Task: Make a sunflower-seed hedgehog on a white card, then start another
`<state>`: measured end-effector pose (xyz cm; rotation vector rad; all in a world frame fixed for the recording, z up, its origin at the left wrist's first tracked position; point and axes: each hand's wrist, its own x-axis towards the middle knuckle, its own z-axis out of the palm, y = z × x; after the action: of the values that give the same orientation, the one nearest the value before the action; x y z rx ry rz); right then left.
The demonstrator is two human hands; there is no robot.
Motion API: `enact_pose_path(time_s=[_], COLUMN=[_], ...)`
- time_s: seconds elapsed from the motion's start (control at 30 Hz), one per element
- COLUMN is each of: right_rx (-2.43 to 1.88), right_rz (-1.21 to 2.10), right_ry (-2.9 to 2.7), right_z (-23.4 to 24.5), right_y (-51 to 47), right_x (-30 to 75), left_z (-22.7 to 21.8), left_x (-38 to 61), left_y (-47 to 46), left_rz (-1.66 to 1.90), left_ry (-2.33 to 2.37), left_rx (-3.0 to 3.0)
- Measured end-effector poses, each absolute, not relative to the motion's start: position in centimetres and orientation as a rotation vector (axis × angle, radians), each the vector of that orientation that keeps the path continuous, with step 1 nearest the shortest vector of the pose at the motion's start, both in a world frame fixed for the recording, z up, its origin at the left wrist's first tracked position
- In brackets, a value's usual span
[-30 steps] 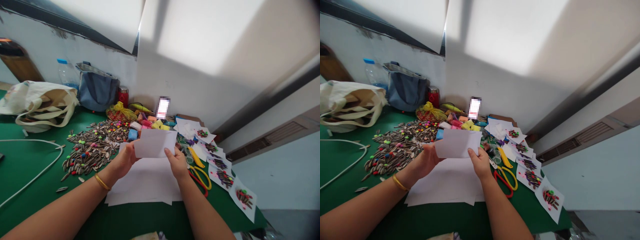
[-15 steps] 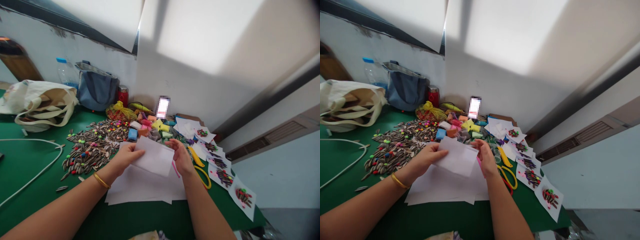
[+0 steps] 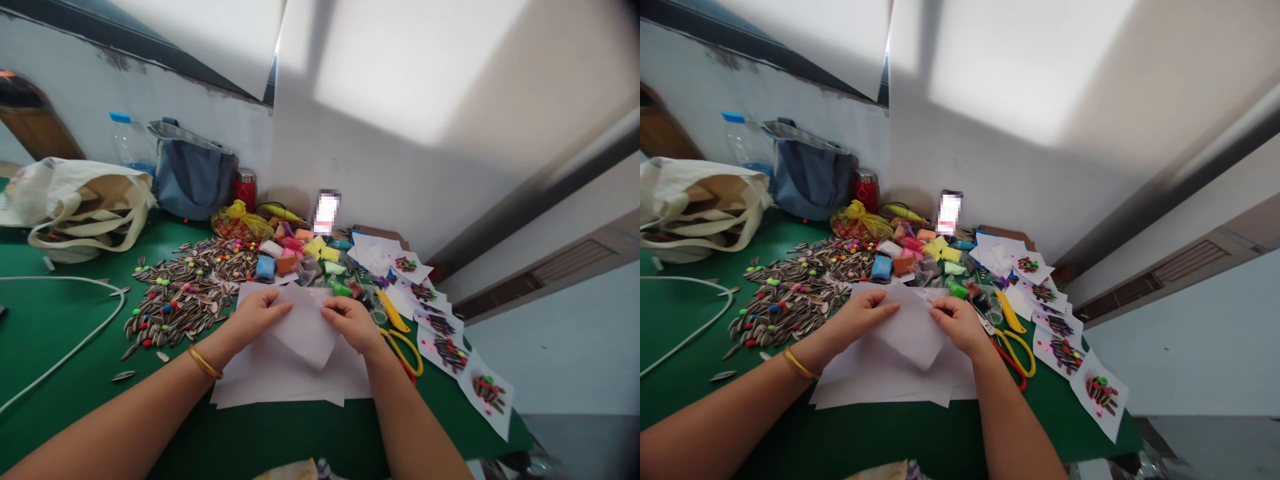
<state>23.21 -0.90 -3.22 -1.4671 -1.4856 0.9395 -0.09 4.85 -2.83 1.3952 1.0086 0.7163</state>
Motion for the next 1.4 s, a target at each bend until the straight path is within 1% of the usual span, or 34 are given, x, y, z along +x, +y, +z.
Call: enact_pose_path(time_s=[0.57, 1.4], right_rx=[-1.481, -1.476], right_rz=[0.978, 0.951], right_ry=[-1.535, -1.594], right_z=[-3.38, -3.43], right_y=[-0.89, -0.78], right_x=[23.16, 23.26], left_z=[-2.95, -3.46], left_x=[-0.22, -0.2], left_y=[5.16, 5.43], left_rz=[0.676, 0.67], left_ry=[1.113, 1.11], left_rx=[1.571, 1.551])
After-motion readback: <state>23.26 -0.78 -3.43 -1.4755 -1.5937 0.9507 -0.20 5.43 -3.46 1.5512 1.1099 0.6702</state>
